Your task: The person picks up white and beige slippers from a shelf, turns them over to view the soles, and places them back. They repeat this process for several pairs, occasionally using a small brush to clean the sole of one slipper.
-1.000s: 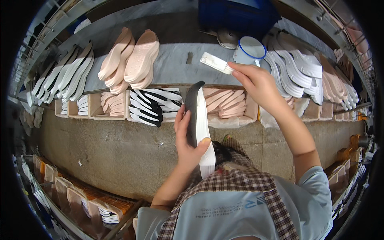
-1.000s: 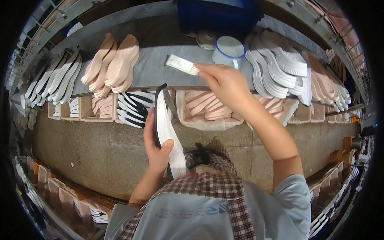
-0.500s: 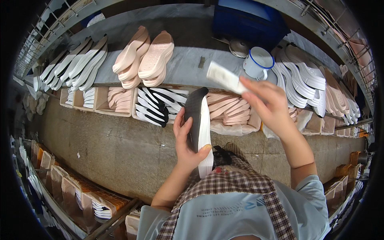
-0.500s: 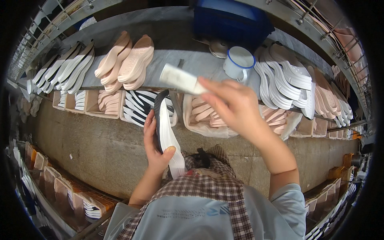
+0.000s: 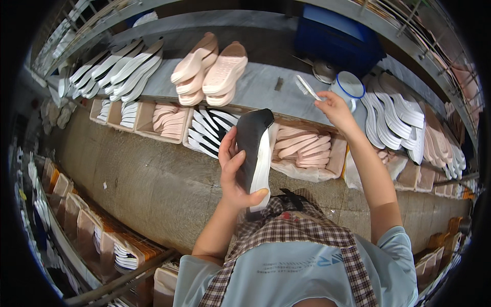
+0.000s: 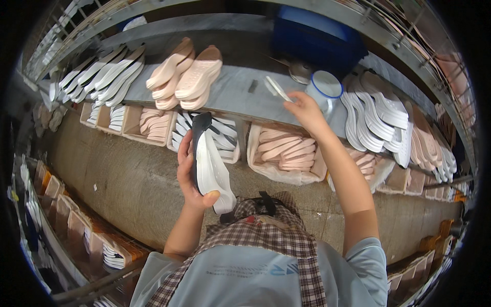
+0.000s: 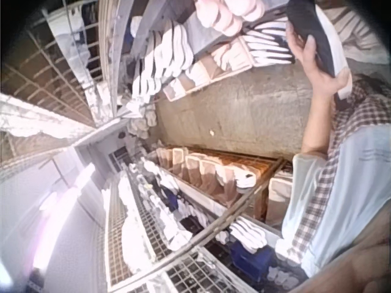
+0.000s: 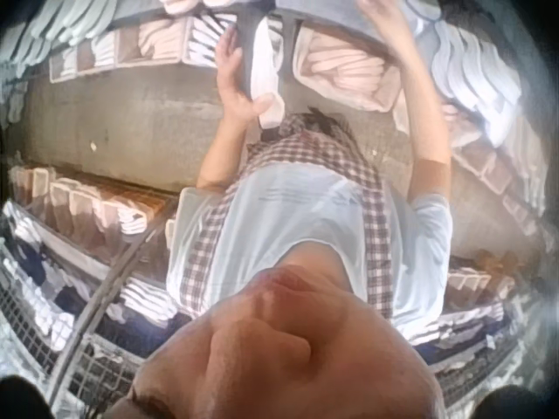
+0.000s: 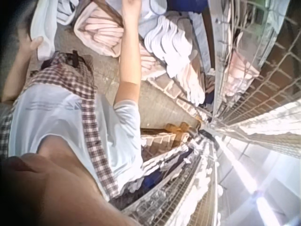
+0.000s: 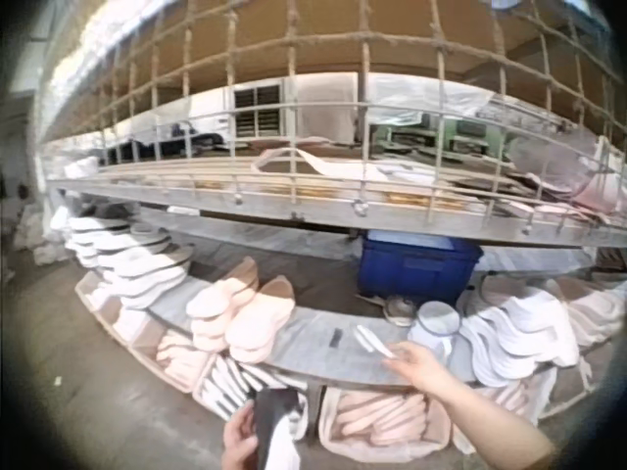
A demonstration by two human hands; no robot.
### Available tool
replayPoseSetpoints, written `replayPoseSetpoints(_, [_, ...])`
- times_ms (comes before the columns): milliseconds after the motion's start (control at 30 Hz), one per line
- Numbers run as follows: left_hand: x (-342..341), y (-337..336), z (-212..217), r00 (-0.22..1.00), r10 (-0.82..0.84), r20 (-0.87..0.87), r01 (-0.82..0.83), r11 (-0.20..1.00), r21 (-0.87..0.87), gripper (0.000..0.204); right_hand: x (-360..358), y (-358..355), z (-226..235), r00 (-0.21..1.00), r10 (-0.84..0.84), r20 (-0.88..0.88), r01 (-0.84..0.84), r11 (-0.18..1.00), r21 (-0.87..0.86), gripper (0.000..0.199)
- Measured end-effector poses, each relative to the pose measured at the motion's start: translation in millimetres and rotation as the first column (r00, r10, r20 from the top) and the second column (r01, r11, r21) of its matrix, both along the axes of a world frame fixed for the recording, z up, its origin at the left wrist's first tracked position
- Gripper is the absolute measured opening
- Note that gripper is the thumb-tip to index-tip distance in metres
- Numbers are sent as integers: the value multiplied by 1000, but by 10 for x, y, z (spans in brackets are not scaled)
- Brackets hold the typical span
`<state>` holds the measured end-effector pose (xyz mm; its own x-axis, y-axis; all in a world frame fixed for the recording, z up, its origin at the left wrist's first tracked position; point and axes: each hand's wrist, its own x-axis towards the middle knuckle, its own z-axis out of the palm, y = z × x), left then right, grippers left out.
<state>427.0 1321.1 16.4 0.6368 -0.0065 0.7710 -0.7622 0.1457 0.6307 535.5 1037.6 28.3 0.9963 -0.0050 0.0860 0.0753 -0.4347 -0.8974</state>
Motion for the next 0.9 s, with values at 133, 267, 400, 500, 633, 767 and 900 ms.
replayPoseSetpoints(133, [-20, 89, 75, 999, 38, 12, -38, 999, 8, 76, 127, -73, -203, 943, -27, -330, 84, 984, 159, 17])
replayPoseSetpoints(267, [-51, 129, 112, 997, 75, 14, -75, 997, 7, 77, 203, -44, -363, 947, -70, -314, 123, 981, 152, 17])
replayPoseSetpoints(400, [-49, 159, 127, 997, 75, 24, -75, 997, -9, 77, 218, -32, -441, 943, -96, -319, 150, 977, 149, 17])
replayPoseSetpoints(500, [-44, 168, 123, 997, 76, 33, -76, 997, -16, 76, 212, -45, -454, 948, -53, -315, 120, 973, 199, 17])
replayPoseSetpoints(633, [-59, 161, 111, 997, 81, 8, -81, 997, -16, 76, 223, -33, -471, 956, -65, -285, 125, 972, 198, 19])
replayPoseSetpoints(767, [-52, 154, 99, 997, 76, -13, -76, 997, -28, 77, 184, 58, -434, 996, -28, -82, 31, 998, 46, 22])
replayPoseSetpoints(900, [-29, 169, 85, 995, 96, -26, -97, 995, -33, 76, -142, 217, -379, 966, 220, 135, -163, 926, -341, 21])
